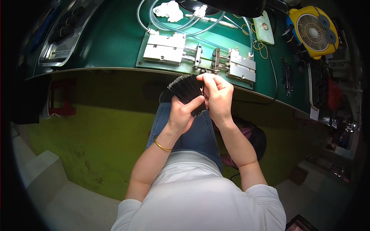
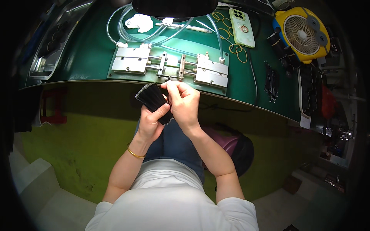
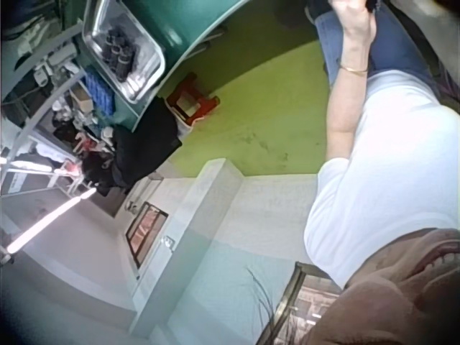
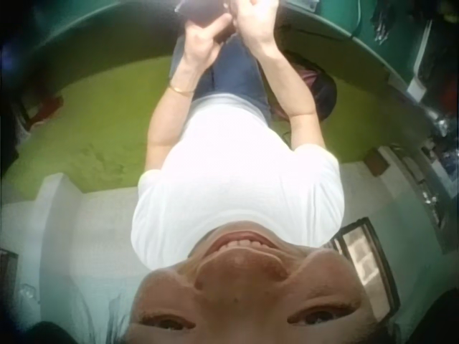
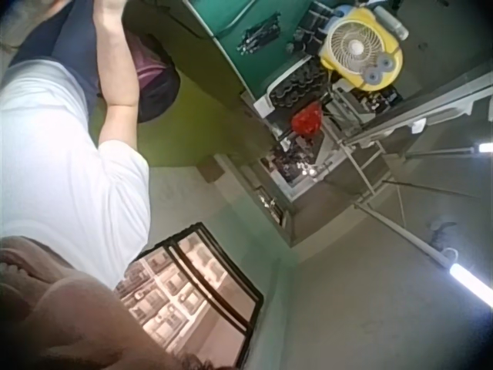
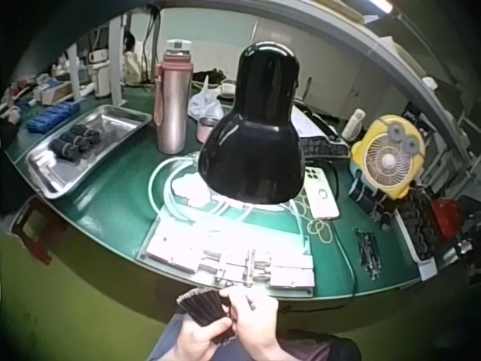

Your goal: Manual assembly and inspection of small electronic components into plastic housings at a production station.

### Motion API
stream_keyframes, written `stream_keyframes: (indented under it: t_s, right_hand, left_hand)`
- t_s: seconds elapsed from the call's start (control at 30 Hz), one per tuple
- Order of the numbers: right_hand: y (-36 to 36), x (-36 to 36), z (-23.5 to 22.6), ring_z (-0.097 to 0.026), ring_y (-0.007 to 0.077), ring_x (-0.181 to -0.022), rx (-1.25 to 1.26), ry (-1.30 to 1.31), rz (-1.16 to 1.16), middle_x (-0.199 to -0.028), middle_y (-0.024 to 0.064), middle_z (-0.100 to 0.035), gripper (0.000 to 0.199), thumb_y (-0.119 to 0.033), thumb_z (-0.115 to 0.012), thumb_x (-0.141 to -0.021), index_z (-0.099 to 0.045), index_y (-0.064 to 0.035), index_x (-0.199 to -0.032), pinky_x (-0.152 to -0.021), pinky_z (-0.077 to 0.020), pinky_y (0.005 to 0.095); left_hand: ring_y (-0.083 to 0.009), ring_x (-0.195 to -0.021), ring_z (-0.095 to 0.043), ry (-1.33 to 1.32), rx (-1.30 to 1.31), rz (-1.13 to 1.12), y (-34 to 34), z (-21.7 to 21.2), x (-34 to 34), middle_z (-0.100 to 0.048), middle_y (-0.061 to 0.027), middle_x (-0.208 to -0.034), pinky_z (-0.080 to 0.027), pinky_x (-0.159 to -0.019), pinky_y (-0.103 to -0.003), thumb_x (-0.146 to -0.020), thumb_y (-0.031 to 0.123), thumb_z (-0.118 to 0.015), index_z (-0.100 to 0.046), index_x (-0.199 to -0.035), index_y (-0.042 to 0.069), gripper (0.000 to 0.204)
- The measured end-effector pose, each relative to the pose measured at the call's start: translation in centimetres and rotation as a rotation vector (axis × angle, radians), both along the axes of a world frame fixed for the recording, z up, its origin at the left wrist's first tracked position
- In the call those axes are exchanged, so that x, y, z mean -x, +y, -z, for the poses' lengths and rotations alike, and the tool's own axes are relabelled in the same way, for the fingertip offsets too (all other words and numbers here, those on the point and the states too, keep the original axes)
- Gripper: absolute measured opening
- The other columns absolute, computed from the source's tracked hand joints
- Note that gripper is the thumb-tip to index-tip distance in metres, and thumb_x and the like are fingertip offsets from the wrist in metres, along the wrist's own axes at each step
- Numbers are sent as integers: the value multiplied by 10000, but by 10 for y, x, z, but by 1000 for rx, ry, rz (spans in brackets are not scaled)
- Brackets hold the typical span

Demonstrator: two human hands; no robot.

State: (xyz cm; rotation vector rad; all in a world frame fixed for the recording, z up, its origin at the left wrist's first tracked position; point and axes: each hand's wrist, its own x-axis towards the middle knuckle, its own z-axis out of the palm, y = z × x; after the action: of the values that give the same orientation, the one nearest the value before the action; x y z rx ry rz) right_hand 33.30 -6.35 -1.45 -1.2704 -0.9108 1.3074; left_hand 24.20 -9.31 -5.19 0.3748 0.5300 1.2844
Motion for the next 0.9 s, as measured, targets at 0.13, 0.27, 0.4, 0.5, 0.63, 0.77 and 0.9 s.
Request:
stream_keyframes:
  t_s: [0.13,0.27,0.4,0.5,0.63,0.77,0.9]
  right_hand:
    - [1,-2,3,-313,14,-356,-20,-16,-10,-464,-48,-410,192,-145,-512,-860,-614,11,-815,-329,-236,170]
    - [1,-3,1,-326,10,-375,9,48,-22,-478,-51,-426,181,-132,-526,-849,-618,12,-790,-347,-243,169]
    - [3,-5,0,-363,0,-414,24,75,-31,-507,-55,-460,179,-124,-549,-837,-622,17,-755,-376,-256,163]
    - [2,-6,-1,-367,4,-398,14,27,-29,-500,-46,-467,202,-152,-554,-842,-619,17,-753,-361,-255,165]
    - [-1,-5,-5,-391,14,-381,44,-48,-30,-502,-20,-497,204,-169,-576,-836,-617,14,-755,-338,-274,171]
    - [-5,-5,-7,-395,26,-357,-48,-248,-132,-520,-11,-491,204,-163,-560,-849,-593,8,-743,-311,-303,167]
    - [-6,0,-11,-413,26,-372,-67,-158,-127,-535,-11,-500,156,-122,-577,-833,-591,9,-748,-315,-316,169]
  left_hand:
    - [-130,-717,-554,-2,-3,16,1,0,-1,-570,-52,-812,-463,-668,-247,-784,-45,-544,-550,-898,-4,121]
    - [-130,-724,-555,6,-17,30,1,1,1,-571,-53,-815,-464,-671,-248,-788,-42,-542,-550,-903,-5,121]
    - [-132,-731,-555,12,-43,54,3,-1,2,-572,-55,-816,-466,-672,-251,-793,-33,-540,-552,-905,-6,116]
    - [-132,-736,-554,17,-50,70,2,-4,3,-573,-56,-813,-466,-670,-254,-795,-28,-541,-553,-904,-6,113]
    - [-132,-722,-556,-7,84,61,-1,-11,5,-573,-56,-804,-469,-643,-255,-795,-20,-544,-553,-914,-2,121]
    - [-132,-698,-559,42,37,75,-3,-10,8,-576,-51,-799,-471,-616,-255,-787,-21,-551,-552,-934,1,148]
    - [-130,-677,-559,43,29,53,-5,-11,9,-575,-43,-790,-471,-597,-253,-782,-23,-553,-552,-942,3,162]
